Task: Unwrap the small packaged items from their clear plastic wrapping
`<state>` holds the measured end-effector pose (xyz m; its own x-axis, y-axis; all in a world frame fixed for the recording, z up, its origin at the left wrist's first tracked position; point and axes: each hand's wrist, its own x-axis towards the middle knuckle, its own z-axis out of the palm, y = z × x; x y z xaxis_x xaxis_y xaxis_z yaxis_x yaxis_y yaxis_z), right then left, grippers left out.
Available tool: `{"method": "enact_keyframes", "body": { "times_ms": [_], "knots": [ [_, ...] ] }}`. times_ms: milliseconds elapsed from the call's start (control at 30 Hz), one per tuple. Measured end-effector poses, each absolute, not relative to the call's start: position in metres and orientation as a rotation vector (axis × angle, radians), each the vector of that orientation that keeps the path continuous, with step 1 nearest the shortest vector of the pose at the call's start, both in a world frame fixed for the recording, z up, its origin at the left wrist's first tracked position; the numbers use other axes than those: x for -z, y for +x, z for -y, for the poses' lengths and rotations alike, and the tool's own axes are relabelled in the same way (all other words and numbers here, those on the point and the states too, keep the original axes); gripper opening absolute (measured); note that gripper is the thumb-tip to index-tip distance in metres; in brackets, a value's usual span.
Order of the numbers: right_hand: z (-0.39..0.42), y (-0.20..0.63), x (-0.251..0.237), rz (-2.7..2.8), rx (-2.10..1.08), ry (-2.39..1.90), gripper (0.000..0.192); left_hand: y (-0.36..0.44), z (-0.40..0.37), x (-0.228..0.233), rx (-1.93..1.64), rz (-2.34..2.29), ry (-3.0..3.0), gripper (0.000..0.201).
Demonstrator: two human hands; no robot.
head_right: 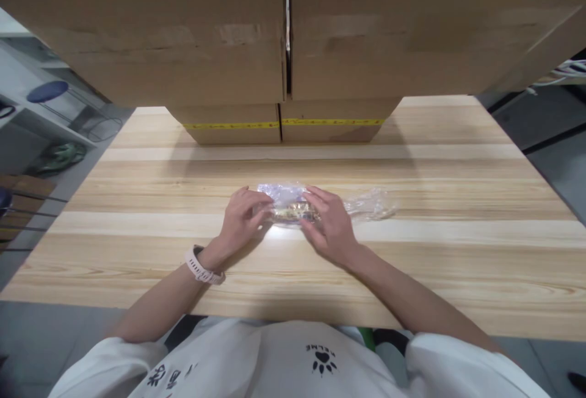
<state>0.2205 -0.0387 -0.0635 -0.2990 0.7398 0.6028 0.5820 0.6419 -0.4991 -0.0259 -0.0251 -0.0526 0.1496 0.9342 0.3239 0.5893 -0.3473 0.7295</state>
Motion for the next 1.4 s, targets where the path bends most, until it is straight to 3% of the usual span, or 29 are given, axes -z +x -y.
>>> {"method": "enact_keyframes", "body": {
  "times_ms": [67, 233, 367, 600, 700, 767, 833, 900, 1000, 1100, 1300, 1400],
  "knots": [
    [0.038, 0.214, 0.074, 2.115, -0.374, -1.071, 0.059, -0.029, 0.023, 0.05, -1.284, -1.479, 1.656, 0.009],
    [0.028, 0.218, 0.083, 2.198, -0.429, -1.124, 0.036, -0.058, 0.004, 0.043, -1.603, -1.361, 0.768, 0.034],
    [0.029, 0.219, 0.08, 2.199, -0.446, -1.129, 0.034, -0.082, -0.012, 0.044, -1.679, -1.385, 0.427, 0.039],
    [0.03, 0.22, 0.082, 2.234, -0.467, -1.094, 0.039, -0.107, -0.023, 0.044, -1.978, -1.609, 0.511, 0.029],
    [0.03, 0.222, 0.083, 2.319, -0.448, -1.103, 0.059, -0.1, -0.014, 0.031, -2.258, -1.671, 1.052, 0.019],
    [0.029, 0.223, 0.084, 2.364, -0.432, -1.114, 0.066, -0.085, -0.003, 0.023, -2.035, -1.57, 1.685, 0.016],
    [0.028, 0.224, 0.083, 2.373, -0.419, -1.129, 0.057, -0.069, 0.008, 0.02, -1.403, -1.378, 2.25, 0.021],
    [0.026, 0.227, 0.082, 2.374, -0.398, -1.141, 0.048, -0.058, 0.015, 0.024, -0.817, -1.268, 2.508, 0.033],
    [0.024, 0.233, 0.078, 2.415, -0.355, -1.134, 0.043, -0.06, 0.013, 0.036, -0.439, -1.374, 2.53, 0.052],
    [0.021, 0.242, 0.074, 2.46, -0.35, -1.131, 0.042, -0.073, 0.006, 0.045, -0.473, -1.514, 2.435, 0.044],
    [0.015, 0.265, 0.05, 2.371, -0.315, -1.195, 0.03, -0.082, 0.003, 0.029, -0.955, -1.449, 1.934, 0.013],
    [0.019, 0.273, 0.027, 2.236, -0.485, -1.207, 0.03, -0.081, 0.006, 0.016, -1.038, -1.383, 1.565, 0.014]
  ]
}}
